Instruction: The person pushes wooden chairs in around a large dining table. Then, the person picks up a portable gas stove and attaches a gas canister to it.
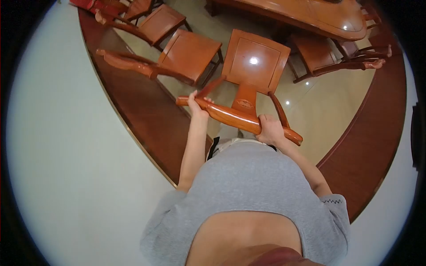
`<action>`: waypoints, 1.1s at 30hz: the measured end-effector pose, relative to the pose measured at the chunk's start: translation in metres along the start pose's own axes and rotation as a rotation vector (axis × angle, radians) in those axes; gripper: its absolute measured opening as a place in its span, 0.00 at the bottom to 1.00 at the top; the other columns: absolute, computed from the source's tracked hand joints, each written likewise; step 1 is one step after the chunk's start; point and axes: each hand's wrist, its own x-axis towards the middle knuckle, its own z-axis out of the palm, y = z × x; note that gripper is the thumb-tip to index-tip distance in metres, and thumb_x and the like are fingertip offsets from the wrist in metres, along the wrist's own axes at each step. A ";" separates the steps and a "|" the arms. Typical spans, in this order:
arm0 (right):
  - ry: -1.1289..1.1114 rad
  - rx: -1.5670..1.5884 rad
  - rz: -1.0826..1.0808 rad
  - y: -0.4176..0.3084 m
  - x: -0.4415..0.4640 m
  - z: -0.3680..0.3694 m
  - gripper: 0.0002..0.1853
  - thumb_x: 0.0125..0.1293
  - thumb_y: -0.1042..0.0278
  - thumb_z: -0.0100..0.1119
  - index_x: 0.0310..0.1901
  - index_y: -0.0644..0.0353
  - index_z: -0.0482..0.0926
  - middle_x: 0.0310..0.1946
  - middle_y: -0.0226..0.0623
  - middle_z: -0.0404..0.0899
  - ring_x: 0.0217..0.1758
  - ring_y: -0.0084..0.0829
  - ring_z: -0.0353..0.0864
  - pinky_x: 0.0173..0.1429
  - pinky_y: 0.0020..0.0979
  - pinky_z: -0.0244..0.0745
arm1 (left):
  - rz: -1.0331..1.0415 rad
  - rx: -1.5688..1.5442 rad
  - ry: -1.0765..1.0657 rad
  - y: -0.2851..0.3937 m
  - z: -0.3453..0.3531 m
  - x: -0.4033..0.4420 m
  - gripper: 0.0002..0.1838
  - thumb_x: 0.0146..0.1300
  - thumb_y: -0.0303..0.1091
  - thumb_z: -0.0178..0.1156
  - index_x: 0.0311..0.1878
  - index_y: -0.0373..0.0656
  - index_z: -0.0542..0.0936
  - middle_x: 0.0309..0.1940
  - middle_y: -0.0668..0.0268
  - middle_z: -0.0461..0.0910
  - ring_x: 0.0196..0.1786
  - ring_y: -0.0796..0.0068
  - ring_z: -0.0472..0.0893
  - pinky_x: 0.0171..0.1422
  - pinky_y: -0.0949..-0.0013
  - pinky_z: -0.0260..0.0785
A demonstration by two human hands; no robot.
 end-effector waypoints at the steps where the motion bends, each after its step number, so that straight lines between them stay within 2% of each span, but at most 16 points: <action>1: 0.049 0.028 -0.044 0.003 0.000 -0.001 0.23 0.39 0.64 0.66 0.40 0.64 0.73 0.34 0.49 0.75 0.42 0.48 0.77 0.48 0.41 0.74 | 0.030 0.014 -0.002 0.002 0.004 -0.008 0.20 0.56 0.46 0.58 0.42 0.40 0.68 0.26 0.63 0.69 0.28 0.66 0.71 0.41 0.58 0.69; 5: 0.072 0.038 -0.094 0.008 -0.009 -0.011 0.24 0.39 0.62 0.67 0.37 0.67 0.72 0.33 0.49 0.75 0.40 0.48 0.77 0.45 0.42 0.75 | 0.070 -0.010 0.060 -0.007 0.012 -0.027 0.20 0.58 0.41 0.59 0.45 0.38 0.65 0.24 0.63 0.69 0.29 0.66 0.72 0.42 0.58 0.70; 6: 0.065 0.037 -0.104 0.000 -0.012 -0.013 0.24 0.39 0.62 0.67 0.37 0.67 0.72 0.33 0.49 0.75 0.40 0.48 0.77 0.45 0.42 0.75 | 0.075 -0.017 0.067 -0.004 0.004 -0.032 0.20 0.58 0.41 0.59 0.45 0.38 0.65 0.24 0.63 0.69 0.29 0.66 0.72 0.42 0.58 0.70; 8: 0.004 0.037 -0.058 -0.021 -0.020 -0.014 0.27 0.42 0.61 0.68 0.44 0.68 0.75 0.34 0.49 0.77 0.39 0.48 0.78 0.46 0.42 0.74 | 0.090 -0.029 0.013 0.009 -0.015 -0.040 0.20 0.58 0.41 0.59 0.45 0.38 0.65 0.26 0.62 0.69 0.30 0.66 0.73 0.41 0.58 0.71; 14: -0.015 0.040 -0.125 -0.068 -0.042 0.009 0.27 0.41 0.58 0.69 0.42 0.67 0.76 0.34 0.50 0.78 0.40 0.48 0.79 0.47 0.41 0.75 | 0.150 -0.047 0.074 0.038 -0.052 -0.079 0.19 0.57 0.37 0.60 0.46 0.41 0.65 0.27 0.61 0.69 0.28 0.65 0.73 0.41 0.56 0.72; 16: 0.009 0.080 -0.120 -0.087 -0.049 0.018 0.26 0.41 0.58 0.69 0.40 0.68 0.76 0.34 0.51 0.78 0.41 0.48 0.79 0.47 0.41 0.75 | 0.180 -0.019 0.086 0.050 -0.058 -0.077 0.16 0.56 0.38 0.61 0.40 0.41 0.67 0.28 0.62 0.69 0.27 0.63 0.74 0.34 0.54 0.72; 18: 0.032 0.120 -0.116 -0.097 -0.058 0.018 0.25 0.41 0.58 0.69 0.39 0.68 0.76 0.34 0.51 0.78 0.41 0.48 0.79 0.47 0.41 0.75 | 0.171 0.009 0.102 0.053 -0.066 -0.081 0.17 0.55 0.36 0.62 0.41 0.40 0.67 0.29 0.61 0.69 0.27 0.63 0.74 0.34 0.55 0.73; 20: -0.061 0.131 -0.008 -0.098 -0.067 0.012 0.26 0.41 0.54 0.68 0.36 0.68 0.74 0.34 0.53 0.77 0.39 0.48 0.79 0.45 0.41 0.75 | 0.172 -0.004 0.157 0.045 -0.064 -0.089 0.17 0.56 0.33 0.62 0.44 0.41 0.65 0.29 0.59 0.68 0.29 0.63 0.73 0.37 0.57 0.73; 22: -0.038 0.112 -0.058 -0.093 -0.065 0.007 0.25 0.41 0.55 0.67 0.35 0.69 0.74 0.34 0.53 0.77 0.39 0.49 0.79 0.45 0.41 0.75 | 0.158 -0.015 0.138 0.046 -0.067 -0.093 0.17 0.56 0.31 0.61 0.44 0.40 0.65 0.31 0.59 0.68 0.30 0.63 0.73 0.37 0.59 0.74; 24: -0.044 0.060 -0.167 -0.093 -0.054 -0.004 0.24 0.42 0.56 0.66 0.35 0.69 0.73 0.32 0.53 0.78 0.38 0.50 0.79 0.45 0.41 0.75 | 0.231 -0.088 0.095 0.050 -0.069 -0.090 0.16 0.58 0.30 0.60 0.44 0.39 0.65 0.31 0.59 0.68 0.31 0.62 0.73 0.39 0.59 0.74; 29: -0.057 0.074 -0.144 -0.101 -0.041 -0.016 0.24 0.43 0.57 0.65 0.35 0.70 0.72 0.30 0.55 0.77 0.37 0.50 0.79 0.45 0.42 0.76 | 0.234 0.054 0.024 0.065 -0.047 -0.084 0.15 0.60 0.30 0.58 0.46 0.37 0.66 0.33 0.57 0.71 0.35 0.60 0.76 0.49 0.53 0.73; 31: -0.088 0.082 -0.092 -0.100 -0.036 -0.019 0.25 0.43 0.57 0.65 0.35 0.70 0.72 0.30 0.56 0.77 0.37 0.51 0.80 0.45 0.42 0.76 | 0.243 0.050 0.024 0.066 -0.040 -0.073 0.15 0.60 0.30 0.58 0.45 0.37 0.65 0.33 0.57 0.71 0.35 0.60 0.76 0.48 0.53 0.74; 33: -0.028 0.093 -0.087 -0.093 -0.029 -0.019 0.24 0.43 0.56 0.64 0.35 0.70 0.72 0.29 0.56 0.78 0.36 0.51 0.80 0.44 0.43 0.76 | 0.251 0.047 0.023 0.066 -0.033 -0.066 0.15 0.60 0.29 0.58 0.45 0.37 0.65 0.34 0.57 0.71 0.35 0.59 0.77 0.47 0.52 0.74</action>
